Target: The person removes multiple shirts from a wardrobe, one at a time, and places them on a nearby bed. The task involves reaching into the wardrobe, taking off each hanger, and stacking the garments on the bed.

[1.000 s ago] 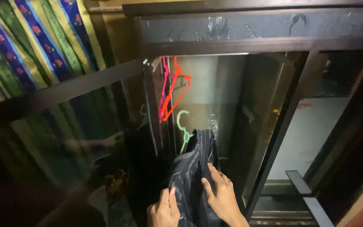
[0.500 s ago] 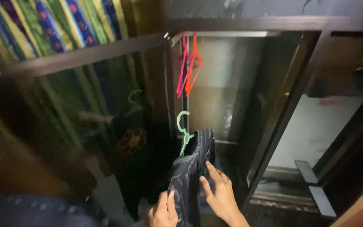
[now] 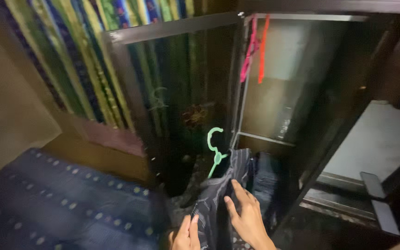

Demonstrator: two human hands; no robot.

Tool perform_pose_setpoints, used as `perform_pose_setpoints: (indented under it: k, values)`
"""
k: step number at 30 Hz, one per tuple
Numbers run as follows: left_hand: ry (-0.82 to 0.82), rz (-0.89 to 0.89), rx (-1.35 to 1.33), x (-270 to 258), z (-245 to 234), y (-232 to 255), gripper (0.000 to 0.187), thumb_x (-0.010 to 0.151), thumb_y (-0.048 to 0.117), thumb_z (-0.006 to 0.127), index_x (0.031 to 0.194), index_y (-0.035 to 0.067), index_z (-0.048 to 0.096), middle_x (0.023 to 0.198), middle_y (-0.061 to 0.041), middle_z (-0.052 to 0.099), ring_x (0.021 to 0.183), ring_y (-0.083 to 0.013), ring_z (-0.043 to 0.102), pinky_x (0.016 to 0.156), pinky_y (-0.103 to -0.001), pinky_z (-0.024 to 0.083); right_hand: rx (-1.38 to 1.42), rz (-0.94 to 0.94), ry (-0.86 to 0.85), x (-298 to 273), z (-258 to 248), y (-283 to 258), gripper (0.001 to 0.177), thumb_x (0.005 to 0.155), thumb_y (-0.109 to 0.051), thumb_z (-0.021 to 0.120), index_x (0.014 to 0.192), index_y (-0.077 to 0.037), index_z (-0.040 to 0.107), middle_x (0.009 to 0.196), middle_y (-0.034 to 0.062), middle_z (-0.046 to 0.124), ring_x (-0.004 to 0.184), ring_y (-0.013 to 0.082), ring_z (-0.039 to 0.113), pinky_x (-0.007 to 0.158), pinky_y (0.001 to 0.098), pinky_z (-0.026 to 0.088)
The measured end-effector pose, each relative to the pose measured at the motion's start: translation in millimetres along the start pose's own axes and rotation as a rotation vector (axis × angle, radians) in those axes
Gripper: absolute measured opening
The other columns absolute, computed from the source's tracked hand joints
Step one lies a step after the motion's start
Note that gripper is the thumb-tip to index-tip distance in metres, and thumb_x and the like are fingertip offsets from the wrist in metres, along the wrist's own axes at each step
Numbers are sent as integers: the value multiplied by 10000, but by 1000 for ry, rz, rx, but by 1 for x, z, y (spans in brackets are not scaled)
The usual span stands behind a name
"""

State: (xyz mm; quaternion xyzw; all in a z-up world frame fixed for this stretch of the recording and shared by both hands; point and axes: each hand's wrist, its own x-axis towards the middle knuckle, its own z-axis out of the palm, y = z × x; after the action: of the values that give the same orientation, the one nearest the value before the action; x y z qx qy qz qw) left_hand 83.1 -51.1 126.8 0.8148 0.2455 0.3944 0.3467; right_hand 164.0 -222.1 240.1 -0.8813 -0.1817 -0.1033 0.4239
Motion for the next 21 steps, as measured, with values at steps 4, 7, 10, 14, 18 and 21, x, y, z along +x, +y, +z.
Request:
perform_pose_setpoints:
  k: [4,7,10,14,18,21]
  values:
    - [45,54,-137,-14,-41,-28,168,771,216,811,831,59,821,636,-172,749,505,-307,714,554,-416,561,21,-133,44,-32,21,-19,576,912,-289,671,1417,-44,546,1514,197,523,1342,393,519,1106,465,369]
    - [193,257,-226,-26,-65,-57,172,785,200,813,855,46,783,719,-182,748,596,-305,748,637,-390,594,18,-115,44,-61,42,-36,592,898,-290,681,1422,-54,541,1532,176,504,1347,375,514,1111,456,364]
    - [182,201,-179,-46,-87,-96,230,725,208,845,835,13,791,718,-204,757,580,-320,755,610,-387,598,1,-91,41,-93,61,-54,611,884,-289,698,1424,-55,535,1527,164,503,1332,362,506,1102,459,349]
    - [219,281,-205,-74,-115,-158,248,760,225,828,838,-3,771,715,-194,748,608,-301,768,634,-372,610,-13,-120,58,-136,88,-75,629,880,-300,701,1431,-52,525,1493,151,540,1327,351,520,1108,459,353]
    - [76,-29,-120,-109,-144,-204,287,726,249,848,861,2,798,672,-188,772,566,-295,770,630,-397,601,-12,-114,51,-180,115,-97,638,879,-313,705,1431,-53,519,1481,145,554,1320,347,528,1103,458,359]
    - [-9,-30,-115,-119,-183,-232,266,769,265,826,875,23,798,702,-175,784,618,-278,786,652,-389,611,-47,-24,-20,-207,134,-114,663,860,-329,720,1435,-69,516,1475,127,552,1311,339,524,1096,451,362]
